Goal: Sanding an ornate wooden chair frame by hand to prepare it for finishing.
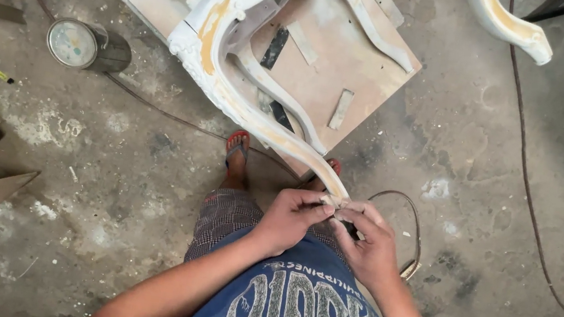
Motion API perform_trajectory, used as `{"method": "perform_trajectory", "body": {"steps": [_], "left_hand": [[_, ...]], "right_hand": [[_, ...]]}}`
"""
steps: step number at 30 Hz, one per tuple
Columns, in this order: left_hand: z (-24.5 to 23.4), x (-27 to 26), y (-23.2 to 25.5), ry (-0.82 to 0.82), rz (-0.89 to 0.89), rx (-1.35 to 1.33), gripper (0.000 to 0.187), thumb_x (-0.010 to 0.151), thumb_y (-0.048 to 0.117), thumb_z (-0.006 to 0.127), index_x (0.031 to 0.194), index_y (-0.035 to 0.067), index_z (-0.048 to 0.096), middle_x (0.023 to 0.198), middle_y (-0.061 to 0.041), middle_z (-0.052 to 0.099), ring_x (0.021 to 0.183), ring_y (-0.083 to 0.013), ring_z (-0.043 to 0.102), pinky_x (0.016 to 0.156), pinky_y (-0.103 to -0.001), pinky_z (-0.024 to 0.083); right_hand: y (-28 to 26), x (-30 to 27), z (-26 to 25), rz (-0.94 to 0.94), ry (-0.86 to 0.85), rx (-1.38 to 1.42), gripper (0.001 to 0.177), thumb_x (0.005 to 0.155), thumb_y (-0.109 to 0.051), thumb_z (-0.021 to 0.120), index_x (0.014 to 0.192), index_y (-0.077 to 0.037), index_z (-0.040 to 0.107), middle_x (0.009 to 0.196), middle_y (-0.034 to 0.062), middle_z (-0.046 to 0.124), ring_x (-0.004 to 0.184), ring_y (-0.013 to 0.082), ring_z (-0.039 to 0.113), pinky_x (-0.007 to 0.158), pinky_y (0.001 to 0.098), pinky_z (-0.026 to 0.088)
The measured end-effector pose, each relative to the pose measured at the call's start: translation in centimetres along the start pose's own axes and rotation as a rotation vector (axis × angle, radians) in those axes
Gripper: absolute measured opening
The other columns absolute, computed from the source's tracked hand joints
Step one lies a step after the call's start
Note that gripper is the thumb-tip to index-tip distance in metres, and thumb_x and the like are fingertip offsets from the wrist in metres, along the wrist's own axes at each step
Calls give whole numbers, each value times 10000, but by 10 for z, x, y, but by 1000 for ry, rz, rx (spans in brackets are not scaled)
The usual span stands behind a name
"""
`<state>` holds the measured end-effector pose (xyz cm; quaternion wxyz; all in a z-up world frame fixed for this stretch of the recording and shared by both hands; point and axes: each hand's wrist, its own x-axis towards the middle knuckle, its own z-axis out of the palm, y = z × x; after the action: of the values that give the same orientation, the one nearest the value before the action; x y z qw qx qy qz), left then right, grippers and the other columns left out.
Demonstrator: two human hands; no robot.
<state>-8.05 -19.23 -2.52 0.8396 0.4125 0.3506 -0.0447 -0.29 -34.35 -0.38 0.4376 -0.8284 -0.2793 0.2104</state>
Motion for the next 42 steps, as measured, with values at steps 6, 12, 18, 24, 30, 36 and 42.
{"method": "perform_trajectory", "body": {"steps": [6,12,18,24,30,36,42], "left_hand": [[-8,4,-19,-36,-56,-144,278,826,27,861,1081,-43,774,1000,-153,786,910,-130,670,841,-300,599],[-26,12,-37,-130,-16,37,297,815,106,896,1065,-14,789,1006,-163,787,940,-155,678,806,-325,621],[-41,11,18,-246,709,1283,355,965,144,667,1318,128,704,973,-145,746,848,-328,748,693,-430,632],[-63,15,53,3,816,1585,234,983,184,607,1160,142,754,870,-85,722,768,-236,716,637,-336,596],[-109,40,52,103,1164,1527,247,977,256,633,1143,123,758,758,-6,602,715,-171,532,604,-263,438],[-102,53,122,-166,1212,1672,554,771,357,838,1252,118,701,1149,-111,674,1211,-312,596,1147,-617,333],[-121,92,89,-90,1317,1774,434,785,369,840,1116,102,756,951,-89,703,995,-260,641,1130,-543,403]], "right_hand": [[-4,-13,3,237,38,193,248,825,-82,854,1014,1,716,773,112,697,669,176,642,636,345,556],[8,-14,5,320,-17,316,372,766,-40,892,1092,10,721,784,107,728,660,121,621,605,251,542],[29,6,-4,-68,13,-366,287,920,-275,785,1129,-86,729,972,93,712,901,306,725,775,396,589],[36,17,13,-196,17,-582,225,928,-271,756,1061,-90,734,898,72,665,872,271,707,767,376,594],[16,28,13,-319,47,-684,168,940,-229,770,977,-68,737,839,61,647,865,240,718,778,319,599],[19,32,17,-381,50,-594,133,917,-150,773,974,-48,708,856,90,625,912,292,706,782,375,607],[22,43,36,-396,124,-565,109,941,-138,761,949,-35,726,818,111,616,839,309,697,736,394,599]]}}
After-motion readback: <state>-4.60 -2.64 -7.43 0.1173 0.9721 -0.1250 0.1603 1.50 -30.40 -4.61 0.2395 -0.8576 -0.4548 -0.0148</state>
